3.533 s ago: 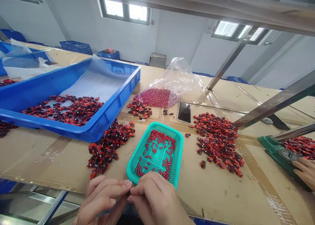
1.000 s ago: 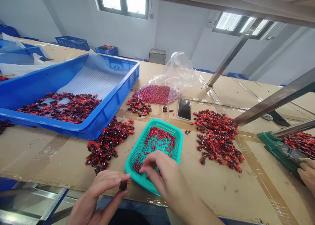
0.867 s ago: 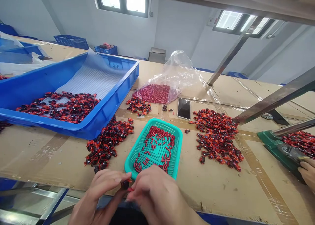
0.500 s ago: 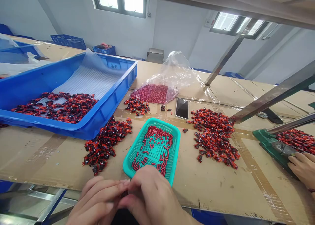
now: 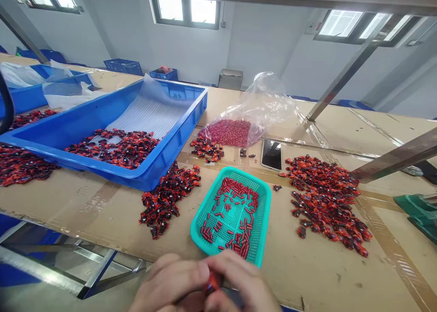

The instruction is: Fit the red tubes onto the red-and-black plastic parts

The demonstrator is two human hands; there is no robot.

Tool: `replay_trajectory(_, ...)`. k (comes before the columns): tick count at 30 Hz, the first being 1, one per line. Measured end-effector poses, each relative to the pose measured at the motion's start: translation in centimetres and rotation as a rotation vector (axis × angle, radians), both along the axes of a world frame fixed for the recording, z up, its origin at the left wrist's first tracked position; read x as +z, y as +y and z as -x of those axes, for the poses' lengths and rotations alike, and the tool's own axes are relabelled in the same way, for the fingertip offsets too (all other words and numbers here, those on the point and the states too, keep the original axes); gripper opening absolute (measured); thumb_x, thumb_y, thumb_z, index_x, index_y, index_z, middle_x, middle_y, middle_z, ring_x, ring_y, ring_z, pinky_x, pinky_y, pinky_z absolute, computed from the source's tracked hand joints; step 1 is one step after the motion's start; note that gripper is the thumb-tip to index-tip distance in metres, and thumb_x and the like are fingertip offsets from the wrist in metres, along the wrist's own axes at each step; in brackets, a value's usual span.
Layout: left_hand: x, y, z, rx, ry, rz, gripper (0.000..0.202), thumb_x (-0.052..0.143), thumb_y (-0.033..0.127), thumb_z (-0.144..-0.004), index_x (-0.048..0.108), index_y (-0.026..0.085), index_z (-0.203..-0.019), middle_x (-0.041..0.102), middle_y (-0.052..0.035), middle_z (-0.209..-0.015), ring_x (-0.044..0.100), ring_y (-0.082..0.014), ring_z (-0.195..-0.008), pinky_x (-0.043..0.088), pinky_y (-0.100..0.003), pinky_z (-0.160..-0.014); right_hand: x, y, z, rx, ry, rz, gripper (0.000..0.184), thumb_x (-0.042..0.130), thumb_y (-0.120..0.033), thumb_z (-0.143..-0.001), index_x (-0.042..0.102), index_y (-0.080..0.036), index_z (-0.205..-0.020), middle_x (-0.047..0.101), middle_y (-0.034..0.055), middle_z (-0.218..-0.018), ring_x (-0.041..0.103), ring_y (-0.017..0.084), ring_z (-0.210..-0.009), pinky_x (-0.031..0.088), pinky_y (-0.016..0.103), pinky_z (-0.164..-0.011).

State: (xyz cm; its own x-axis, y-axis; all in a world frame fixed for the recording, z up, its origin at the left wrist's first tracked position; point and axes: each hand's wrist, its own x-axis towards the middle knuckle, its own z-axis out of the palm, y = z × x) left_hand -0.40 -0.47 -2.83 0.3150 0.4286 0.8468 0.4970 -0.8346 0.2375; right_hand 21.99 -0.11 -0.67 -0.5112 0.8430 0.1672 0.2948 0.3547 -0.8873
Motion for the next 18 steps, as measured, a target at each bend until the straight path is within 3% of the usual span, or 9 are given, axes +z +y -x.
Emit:
replay_trajectory(2,0.6,0.5,1.4,0.179,0.035,0.081,0.016,0.053,0.022,-0.11,0.061,0.022,-0.095,0.082,-0.0057,-0.094,0.08,-0.0175,-0.091,0.06,-0.029,-0.088,-1.1,1.2,-2.7,-0.208,-0.119,-0.117,0.036,0.054,-0.054,-0.106,0.07,-0.03,-0.128,0.077,0.0076,-0.103,0.076,0.024,-0.092,0.062,0.029,-0.078)
replay_trajectory(4,0.2,0.7,3.6,0.402,0.113,0.196,0.019,0.054,0.033,-0.109,0.06,0.021,-0.096,0.078,-0.0048,-0.086,0.078,-0.0197,-0.08,0.059,-0.032,-0.078,-2.7,3.1,-6.3,-0.472,-0.318,-0.287,0.038,0.052,-0.053,-0.106,0.07,-0.026,-0.126,0.077,0.0094,-0.105,0.075,0.026,-0.091,0.061,0.033,-0.078)
replay_trajectory(6,-1.2,0.8,6.1,0.555,0.231,0.294,0.034,0.046,0.049,-0.111,0.06,0.022,-0.096,0.073,-0.0024,-0.078,0.074,-0.021,-0.067,0.055,-0.033,-0.063,-4.4,5.4,-10.0,-0.705,-0.542,-0.479,0.057,0.043,-0.068,-0.104,0.073,-0.021,-0.116,0.077,0.0137,-0.101,0.073,0.031,-0.09,0.059,0.043,-0.08)
replay_trajectory(8,-3.0,0.8,8.0,0.638,0.31,0.363,0.044,0.038,0.058,-0.11,0.06,0.023,-0.096,0.074,-0.0025,-0.078,0.076,-0.0233,-0.066,0.054,-0.036,-0.062,-5.7,7.5,-13.0,-0.808,-0.641,-0.516,0.074,0.035,-0.077,-0.1,0.076,-0.016,-0.107,0.075,0.0196,-0.093,0.069,0.037,-0.086,0.056,0.055,-0.081)
replay_trajectory(11,-4.8,0.8,9.4,0.688,0.363,0.356,0.046,0.033,0.058,-0.111,0.06,0.023,-0.101,0.077,-0.0046,-0.084,0.078,-0.0259,-0.072,0.054,-0.038,-0.066,-6.4,9.6,-15.1,-0.859,-0.706,-0.512,0.083,0.029,-0.078,-0.099,0.077,-0.01,-0.1,0.071,0.024,-0.085,0.064,0.041,-0.082,0.052,0.062,-0.079)
replay_trajectory(14,-5.5,1.0,9.8,0.633,0.418,0.283,0.038,0.033,0.048,-0.112,0.06,0.023,-0.103,0.078,-0.0048,-0.088,0.078,-0.0253,-0.075,0.054,-0.037,-0.068,-5.6,9.8,-13.9,-0.846,-0.717,-0.528,0.07,0.035,-0.068,-0.103,0.074,-0.01,-0.11,0.07,0.0239,-0.092,0.063,0.04,-0.09,0.051,0.062,-0.084)
replay_trajectory(16,-5.8,1.2,10.0,0.598,0.441,0.257,0.031,0.038,0.044,-0.111,0.059,0.022,-0.105,0.078,-0.0048,-0.088,0.078,-0.0238,-0.074,0.055,-0.035,-0.067,-4.3,8.7,-11.6,-0.737,-0.687,-0.529,0.053,0.039,-0.057,-0.107,0.072,-0.016,-0.114,0.072,0.0203,-0.102,0.065,0.036,-0.099,0.053,0.055,-0.089)
replay_trajectory(18,-6.1,1.4,10.1,0.595,0.436,0.267,0.027,0.043,0.043,-0.109,0.059,0.022,-0.108,0.078,-0.005,-0.088,0.079,-0.0232,-0.072,0.056,-0.033,-0.065,-2.8,6.9,-8.6,-0.533,-0.641,-0.5,0.036,0.043,-0.048,-0.109,0.071,-0.024,-0.112,0.074,0.0119,-0.107,0.068,0.028,-0.102,0.055,0.042,-0.089)
